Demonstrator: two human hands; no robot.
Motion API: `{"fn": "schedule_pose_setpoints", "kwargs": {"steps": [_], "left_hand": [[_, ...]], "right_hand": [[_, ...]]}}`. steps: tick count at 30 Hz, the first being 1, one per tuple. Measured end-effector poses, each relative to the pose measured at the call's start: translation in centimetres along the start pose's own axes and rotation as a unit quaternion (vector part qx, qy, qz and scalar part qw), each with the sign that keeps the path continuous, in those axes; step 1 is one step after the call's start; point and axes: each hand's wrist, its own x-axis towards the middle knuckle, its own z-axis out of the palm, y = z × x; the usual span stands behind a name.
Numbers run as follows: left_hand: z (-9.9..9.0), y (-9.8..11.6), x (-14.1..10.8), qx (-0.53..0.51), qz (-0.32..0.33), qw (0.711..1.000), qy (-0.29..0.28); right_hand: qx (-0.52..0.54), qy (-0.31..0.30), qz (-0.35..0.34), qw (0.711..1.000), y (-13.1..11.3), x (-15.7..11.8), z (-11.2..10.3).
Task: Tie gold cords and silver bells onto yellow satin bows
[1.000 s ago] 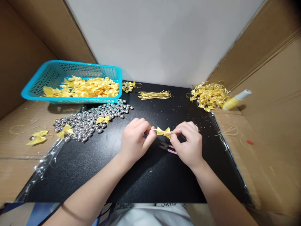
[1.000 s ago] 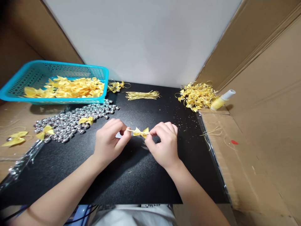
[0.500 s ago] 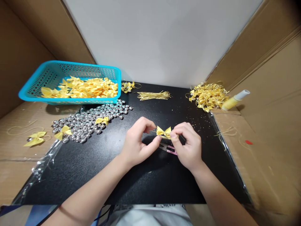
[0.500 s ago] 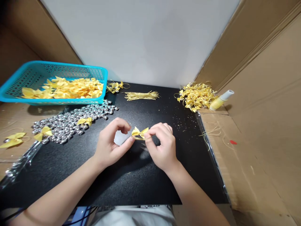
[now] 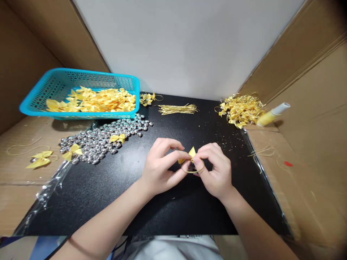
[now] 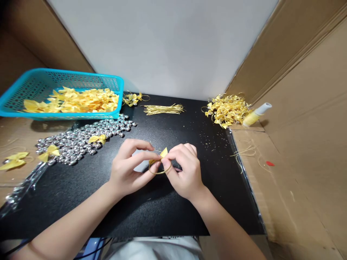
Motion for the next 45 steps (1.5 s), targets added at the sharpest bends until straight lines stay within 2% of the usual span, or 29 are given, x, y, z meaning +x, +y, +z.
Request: {"fn": "schedule_pose_setpoints", "kwargs": {"steps": [7, 16, 20, 24, 28, 36, 45], "left_hand": [[0.3, -0.1, -0.1, 0.015, -0.005, 1.0, 0.0], [0.5, -0.2, -0.2, 0.032, 0.018, 0.999, 0.012], [0.5, -0.2, -0.2, 0.039, 0.04, 0.998, 0.041], [0.6, -0.1, -0.3, 0.012, 0.065, 0.995, 0.075], [0.7, 0.1, -0.2, -0.009, 0.079, 0.992, 0.094], [0.5, 0.2, -0.4, -0.011, 0.064, 0.995, 0.082], [0.6, 0.5, -0.5, -0.022, 0.04, 0.998, 0.044]], "right_hand": [[0.004, -0.003, 0.001, 1.0, 0.2, -0.1, 0.1], [-0.005, 0.003, -0.014, 1.0, 0.0, 0.0, 0.1], [-0.046, 0.031, -0.071, 0.996, 0.0, -0.2, 0.0], [-0.13, 0.072, -0.159, 0.976, -0.3, -0.4, -0.1], [-0.174, 0.096, -0.193, 0.961, -0.6, -0.7, -0.2], [-0.173, 0.12, -0.159, 0.965, -0.9, -0.6, 0.0], [-0.131, 0.077, -0.106, 0.983, -0.9, -0.6, -0.3]]}}
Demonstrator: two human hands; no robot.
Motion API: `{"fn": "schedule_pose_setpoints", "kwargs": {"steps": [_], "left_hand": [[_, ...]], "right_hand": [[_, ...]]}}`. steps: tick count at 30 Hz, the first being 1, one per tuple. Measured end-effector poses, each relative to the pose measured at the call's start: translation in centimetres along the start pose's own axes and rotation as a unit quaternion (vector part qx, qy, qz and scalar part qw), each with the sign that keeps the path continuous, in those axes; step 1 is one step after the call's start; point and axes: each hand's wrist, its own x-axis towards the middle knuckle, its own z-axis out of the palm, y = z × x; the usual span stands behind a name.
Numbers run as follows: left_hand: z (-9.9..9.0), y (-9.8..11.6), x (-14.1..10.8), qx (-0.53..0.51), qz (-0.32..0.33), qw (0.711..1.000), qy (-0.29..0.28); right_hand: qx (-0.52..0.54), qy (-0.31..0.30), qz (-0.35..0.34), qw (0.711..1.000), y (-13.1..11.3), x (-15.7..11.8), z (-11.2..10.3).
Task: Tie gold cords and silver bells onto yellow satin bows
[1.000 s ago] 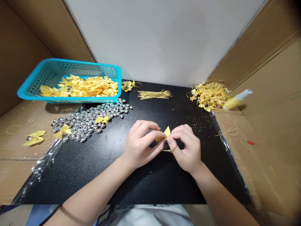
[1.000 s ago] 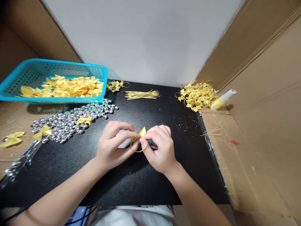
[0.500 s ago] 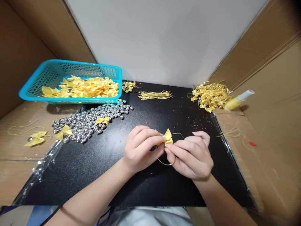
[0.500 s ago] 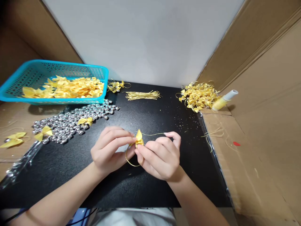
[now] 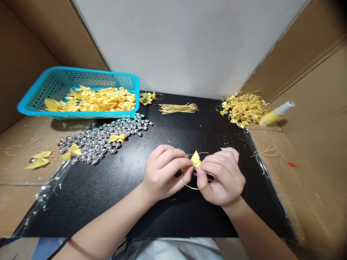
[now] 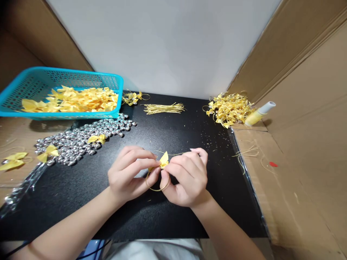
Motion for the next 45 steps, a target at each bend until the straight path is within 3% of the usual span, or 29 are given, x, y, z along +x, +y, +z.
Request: {"fn": "schedule_pose_setpoints", "kwargs": {"steps": [8, 11, 13, 15, 17, 19, 20, 22, 27, 31, 35, 39, 42, 45], "left_hand": [[0.2, 0.2, -0.1, -0.046, -0.066, 0.996, -0.033], [0.3, 0.2, 0.0, -0.097, -0.129, 0.985, -0.058], [0.1, 0.0, 0.2, -0.165, -0.204, 0.959, -0.103], [-0.2, -0.4, 0.3, -0.28, -0.299, 0.894, -0.184], [-0.4, -1.0, 0.5, -0.437, -0.378, 0.769, -0.273], [-0.4, -1.5, 0.6, -0.551, -0.45, 0.642, -0.288], [-0.4, -1.6, 0.6, -0.578, -0.478, 0.595, -0.291], [-0.2, -1.6, 0.6, -0.582, -0.516, 0.555, -0.295], [0.6, -0.7, 0.1, -0.564, -0.522, 0.542, -0.339], [1.4, -0.3, -0.6, -0.553, -0.514, 0.552, -0.354], [1.9, -0.3, -0.8, -0.532, -0.538, 0.565, -0.329], [2.0, -0.2, -0.7, -0.526, -0.576, 0.579, -0.238], [2.1, -0.2, -0.4, -0.529, -0.61, 0.577, -0.122], [2.2, -0.4, -0.2, -0.537, -0.635, 0.554, -0.025]], "right_hand": [[0.052, -0.003, 0.021, 0.998, 0.1, 0.1, 0.1], [0.082, -0.014, 0.047, 0.995, 0.2, 0.2, 0.2], [0.116, -0.028, 0.091, 0.989, 0.4, 0.2, 0.3], [0.17, -0.045, 0.154, 0.972, 0.9, 0.2, 0.3], [0.234, -0.064, 0.206, 0.948, 1.4, 0.2, 0.2], [0.279, -0.088, 0.229, 0.928, 1.8, 0.3, 0.1], [0.295, -0.102, 0.233, 0.921, 1.9, 0.4, 0.0], [0.327, -0.134, 0.245, 0.903, 2.0, 0.6, 0.0], [0.382, -0.168, 0.321, 0.85, 1.6, 0.4, 0.6], [0.424, -0.179, 0.353, 0.814, 1.5, 0.0, 1.0], [0.436, -0.174, 0.325, 0.821, 1.7, 0.1, 1.1], [0.421, -0.171, 0.287, 0.843, 2.2, 0.5, 1.1], [0.428, -0.178, 0.32, 0.826, 2.9, 0.5, 1.0], [0.447, -0.124, 0.372, 0.804, 3.4, 0.2, 0.9]]}}
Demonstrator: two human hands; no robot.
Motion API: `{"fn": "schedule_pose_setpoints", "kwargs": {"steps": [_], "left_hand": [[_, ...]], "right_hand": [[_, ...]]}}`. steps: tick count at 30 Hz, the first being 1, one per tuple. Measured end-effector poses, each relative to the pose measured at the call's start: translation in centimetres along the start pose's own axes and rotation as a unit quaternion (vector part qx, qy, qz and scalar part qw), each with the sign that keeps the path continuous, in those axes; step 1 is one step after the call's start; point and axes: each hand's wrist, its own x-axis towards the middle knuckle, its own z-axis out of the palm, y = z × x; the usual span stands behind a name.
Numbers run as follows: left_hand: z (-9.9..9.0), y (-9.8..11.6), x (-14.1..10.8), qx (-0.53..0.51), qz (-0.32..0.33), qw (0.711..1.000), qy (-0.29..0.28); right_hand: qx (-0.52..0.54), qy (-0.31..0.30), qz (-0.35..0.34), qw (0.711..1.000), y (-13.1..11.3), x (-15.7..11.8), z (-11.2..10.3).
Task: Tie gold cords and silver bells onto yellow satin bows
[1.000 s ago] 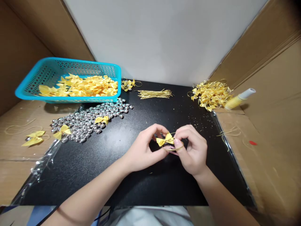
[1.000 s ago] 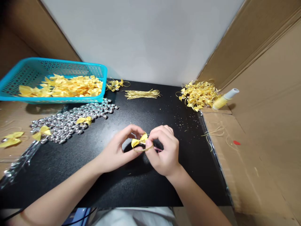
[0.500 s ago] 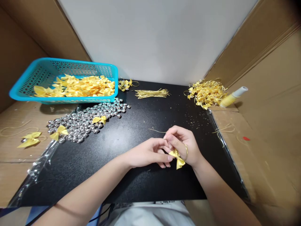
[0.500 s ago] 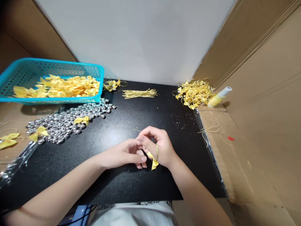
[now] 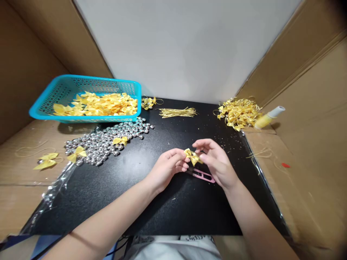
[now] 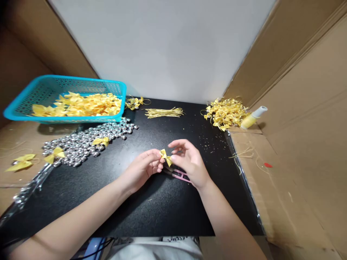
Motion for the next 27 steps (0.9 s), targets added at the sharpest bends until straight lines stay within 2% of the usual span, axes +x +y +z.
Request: {"fn": "schedule_pose_setpoints", "kwargs": {"steps": [2, 6, 8, 12, 17, 20, 27], "left_hand": [[-0.1, 0.1, 0.2, -0.037, 0.01, 0.999, 0.02], [-0.3, 0.0, 0.2, -0.055, 0.022, 0.998, 0.025], [-0.3, 0.0, 0.1, -0.042, 0.027, 0.999, 0.015], [-0.1, -0.1, -0.2, 0.021, 0.072, 0.997, 0.008], [-0.2, -0.1, -0.3, 0.08, 0.129, 0.988, 0.008], [-0.5, -0.2, -0.2, 0.124, 0.162, 0.979, 0.016], [-0.9, -0.5, -0.2, 0.283, 0.223, 0.933, -0.008]], "right_hand": [[0.017, 0.011, -0.003, 1.0, 0.3, -0.1, -0.1], [-0.009, -0.013, 0.02, 1.0, 0.9, -0.2, 0.6], [-0.003, 0.017, 0.037, 0.999, 1.2, -0.2, 1.1], [0.006, 0.092, 0.033, 0.995, 1.1, -0.1, 1.7], [0.003, 0.121, 0.013, 0.993, 0.6, -0.1, 1.9], [0.008, 0.126, 0.013, 0.992, 0.6, -0.3, 1.9], [0.022, 0.113, 0.031, 0.993, 0.6, -0.6, 2.0]]}}
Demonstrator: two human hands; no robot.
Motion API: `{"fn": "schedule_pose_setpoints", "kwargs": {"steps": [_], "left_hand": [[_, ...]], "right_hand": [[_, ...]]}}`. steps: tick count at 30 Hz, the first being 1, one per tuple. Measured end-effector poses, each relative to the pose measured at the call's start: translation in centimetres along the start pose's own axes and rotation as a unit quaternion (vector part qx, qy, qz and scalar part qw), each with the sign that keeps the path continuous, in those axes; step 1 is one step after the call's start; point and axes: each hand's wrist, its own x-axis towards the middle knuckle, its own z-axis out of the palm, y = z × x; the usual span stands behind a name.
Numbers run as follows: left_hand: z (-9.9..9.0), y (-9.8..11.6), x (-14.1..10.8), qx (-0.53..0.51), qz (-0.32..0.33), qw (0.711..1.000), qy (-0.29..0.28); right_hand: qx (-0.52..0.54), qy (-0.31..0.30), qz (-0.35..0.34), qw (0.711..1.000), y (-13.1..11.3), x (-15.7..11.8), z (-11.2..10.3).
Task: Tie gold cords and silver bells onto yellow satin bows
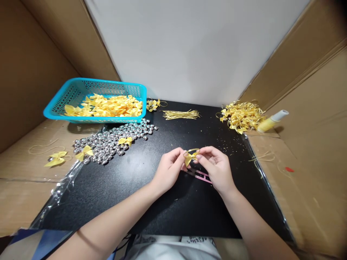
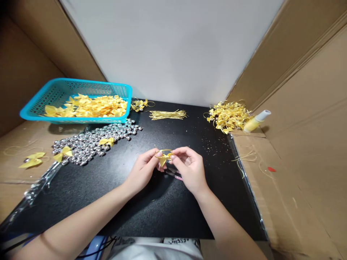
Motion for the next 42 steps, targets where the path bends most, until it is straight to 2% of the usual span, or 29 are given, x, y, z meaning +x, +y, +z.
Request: {"fn": "schedule_pose_setpoints", "kwargs": {"steps": [5, 9, 12, 16, 21, 25, 27, 32, 35, 38, 42], "left_hand": [[-0.1, -0.2, -0.1, 0.068, 0.019, 0.997, 0.014], [-0.2, -0.2, -0.1, 0.088, 0.032, 0.996, 0.006], [-0.1, 0.0, -0.2, 0.105, 0.044, 0.993, 0.004], [0.0, 0.5, -0.3, 0.129, 0.066, 0.989, 0.016], [0.0, 0.6, -0.3, 0.114, 0.073, 0.99, 0.033], [-0.2, 0.4, -0.3, 0.052, 0.064, 0.997, 0.001], [-0.2, 0.4, -0.3, 0.05, 0.082, 0.995, 0.008], [-0.2, 0.6, -0.1, 0.119, 0.182, 0.972, 0.083], [-0.6, 1.0, 0.1, 0.167, 0.231, 0.955, 0.086], [-0.9, 1.4, 0.4, 0.185, 0.245, 0.948, 0.082], [-1.2, 1.7, 0.5, 0.189, 0.23, 0.953, 0.059]], "right_hand": [[0.01, -0.018, 0.021, 1.0, 0.0, 0.2, -0.1], [-0.06, -0.051, 0.045, 0.996, 0.0, 0.2, -0.1], [-0.115, -0.064, 0.026, 0.991, -0.1, 0.2, -0.1], [-0.117, -0.049, -0.006, 0.992, 0.1, 0.0, 0.0], [-0.106, -0.045, -0.027, 0.993, 0.4, -0.2, 0.0], [-0.101, -0.047, -0.013, 0.994, 0.5, -0.2, 0.1], [-0.102, -0.047, -0.01, 0.994, 0.4, -0.1, 0.0], [-0.101, -0.05, -0.009, 0.994, 0.4, -0.1, -0.1], [-0.104, -0.049, -0.015, 0.993, 0.3, -0.2, -0.1], [-0.117, -0.05, -0.022, 0.992, 0.2, -0.2, -0.1], [-0.14, -0.049, -0.034, 0.988, 0.2, -0.2, -0.3]]}}
